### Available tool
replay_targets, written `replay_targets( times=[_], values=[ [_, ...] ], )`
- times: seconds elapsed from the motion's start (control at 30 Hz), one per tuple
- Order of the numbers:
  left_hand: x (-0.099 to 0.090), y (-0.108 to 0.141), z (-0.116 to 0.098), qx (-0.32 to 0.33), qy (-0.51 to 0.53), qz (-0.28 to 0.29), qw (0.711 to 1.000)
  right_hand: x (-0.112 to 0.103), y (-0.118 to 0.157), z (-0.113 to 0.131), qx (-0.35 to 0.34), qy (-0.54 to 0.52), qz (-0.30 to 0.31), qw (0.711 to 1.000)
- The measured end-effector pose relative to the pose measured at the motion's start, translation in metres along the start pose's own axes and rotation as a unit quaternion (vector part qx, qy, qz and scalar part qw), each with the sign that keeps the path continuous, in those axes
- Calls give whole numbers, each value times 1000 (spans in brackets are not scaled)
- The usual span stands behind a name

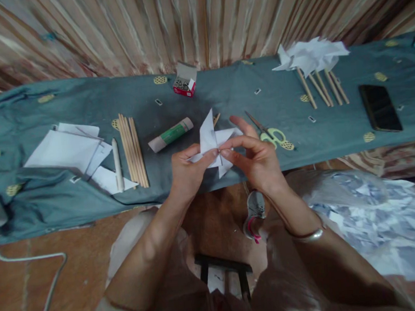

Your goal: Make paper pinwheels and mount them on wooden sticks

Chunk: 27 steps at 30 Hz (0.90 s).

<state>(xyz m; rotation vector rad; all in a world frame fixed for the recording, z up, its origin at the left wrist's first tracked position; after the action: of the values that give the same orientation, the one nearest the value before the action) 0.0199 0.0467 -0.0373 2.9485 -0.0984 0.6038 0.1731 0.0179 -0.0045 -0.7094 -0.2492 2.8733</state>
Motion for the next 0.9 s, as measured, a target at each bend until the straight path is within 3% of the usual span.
replay_targets(
  times=[0.33, 0.9],
  values=[
    [-2, 0, -1, 11, -1, -1, 1000, 4, 0, -5, 30, -63, 15, 997],
    [-2, -2, -1, 41, -32, 22, 998, 6, 0, -11, 47, -62, 19, 997]
  ],
)
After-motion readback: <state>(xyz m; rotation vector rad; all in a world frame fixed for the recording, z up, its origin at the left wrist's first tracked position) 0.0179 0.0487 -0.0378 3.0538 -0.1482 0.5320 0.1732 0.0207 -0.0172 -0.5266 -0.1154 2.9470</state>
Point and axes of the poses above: each hand's wrist, its own y-axis away from the middle knuckle, its own x-axis out of the palm, z = x × y, the point moved 6 cm from there along -y, towards the middle knuckle, and after that the axes turned 15 degrees about y, right-handed, at the moved point
